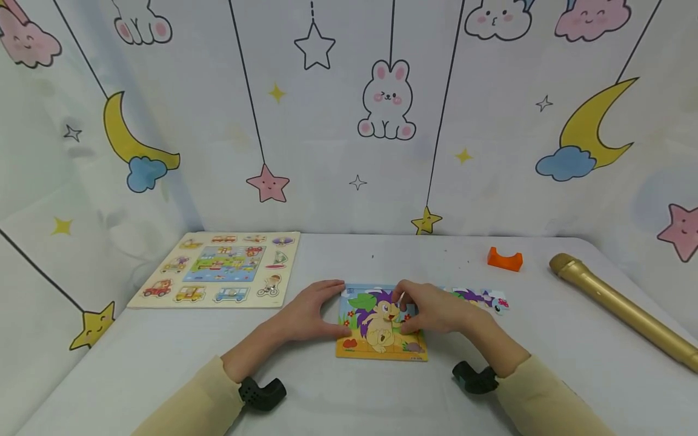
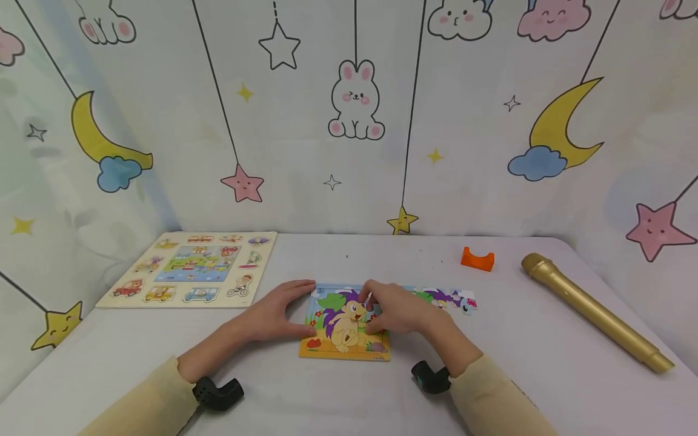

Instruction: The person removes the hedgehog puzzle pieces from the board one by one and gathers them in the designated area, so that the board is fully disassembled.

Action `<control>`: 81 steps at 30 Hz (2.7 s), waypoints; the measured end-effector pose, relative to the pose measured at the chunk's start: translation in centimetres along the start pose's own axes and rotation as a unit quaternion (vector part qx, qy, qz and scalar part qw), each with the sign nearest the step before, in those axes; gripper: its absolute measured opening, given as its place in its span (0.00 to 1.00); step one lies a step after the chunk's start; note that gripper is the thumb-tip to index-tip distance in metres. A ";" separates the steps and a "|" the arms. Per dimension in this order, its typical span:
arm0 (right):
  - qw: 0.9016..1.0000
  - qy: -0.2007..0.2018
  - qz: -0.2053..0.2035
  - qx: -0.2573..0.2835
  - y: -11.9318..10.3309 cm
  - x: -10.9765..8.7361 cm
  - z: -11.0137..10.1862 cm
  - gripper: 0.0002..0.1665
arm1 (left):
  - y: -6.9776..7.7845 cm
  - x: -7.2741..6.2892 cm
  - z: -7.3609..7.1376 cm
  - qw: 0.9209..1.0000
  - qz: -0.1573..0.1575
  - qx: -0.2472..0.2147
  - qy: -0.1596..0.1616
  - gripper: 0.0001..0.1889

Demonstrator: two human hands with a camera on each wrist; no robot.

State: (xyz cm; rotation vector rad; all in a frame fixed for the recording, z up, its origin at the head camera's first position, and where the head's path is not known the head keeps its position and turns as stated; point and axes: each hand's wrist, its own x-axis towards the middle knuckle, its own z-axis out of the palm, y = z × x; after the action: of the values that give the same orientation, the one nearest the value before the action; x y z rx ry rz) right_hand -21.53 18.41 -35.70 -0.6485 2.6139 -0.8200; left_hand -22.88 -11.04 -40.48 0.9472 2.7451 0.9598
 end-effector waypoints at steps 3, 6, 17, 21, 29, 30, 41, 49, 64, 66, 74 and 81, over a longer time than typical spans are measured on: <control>1.000 -0.001 0.000 0.001 -0.1 0.0 -0.1 0.23 | 0.0 0.0 -0.1 1.000 0.000 0.001 0.001 0.48; 1.000 0.000 -0.014 -0.001 0.0 -0.1 -0.2 0.19 | 0.1 0.0 -0.1 1.000 -0.001 0.005 0.001 0.48; 1.000 0.005 -0.023 -0.006 0.1 0.0 -0.8 0.10 | 0.1 0.0 -0.4 1.000 -0.002 0.006 0.001 0.48; 1.000 -0.003 -0.027 0.006 0.1 -0.1 -1.2 0.11 | 0.0 -0.1 -0.4 1.000 -0.001 0.007 0.003 0.48; 0.999 -0.004 -0.053 0.005 1.0 -0.6 -2.2 0.12 | -0.1 0.0 -0.3 1.000 -0.005 0.004 -0.001 0.48; 0.999 -0.005 -0.053 0.007 1.0 -0.7 -2.4 0.12 | -0.1 -0.1 -0.3 1.000 -0.005 0.003 -0.001 0.48; 0.998 0.009 -0.057 0.012 3.3 -3.7 -5.2 0.10 | -0.3 0.1 0.2 1.000 -0.004 0.005 0.000 0.48; 0.999 0.030 -0.028 0.028 6.7 -7.2 -6.3 0.14 | -0.2 0.2 0.2 1.000 -0.005 0.008 -0.002 0.48; 0.999 0.019 0.003 0.035 12.0 -11.1 -7.5 0.15 | -0.1 0.2 0.1 1.000 -0.007 0.007 -0.002 0.48; 0.999 0.019 0.002 0.045 12.3 -11.1 -7.4 0.15 | -0.2 0.1 0.1 1.000 -0.009 0.008 -0.002 0.48; 0.999 0.033 -0.007 0.019 12.9 -11.1 -6.9 0.13 | -0.4 0.1 0.1 1.000 -0.010 0.015 0.000 0.49; 0.998 0.054 0.019 -0.009 12.7 -10.9 -6.6 0.14 | -0.3 0.0 0.1 1.000 -0.008 0.013 0.001 0.48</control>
State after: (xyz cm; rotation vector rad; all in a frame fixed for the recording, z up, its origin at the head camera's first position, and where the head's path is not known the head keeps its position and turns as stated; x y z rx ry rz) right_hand -19.25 36.26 -36.36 -0.5717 2.7238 -0.8421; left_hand -23.06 -11.15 -40.77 0.9270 2.7702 0.9253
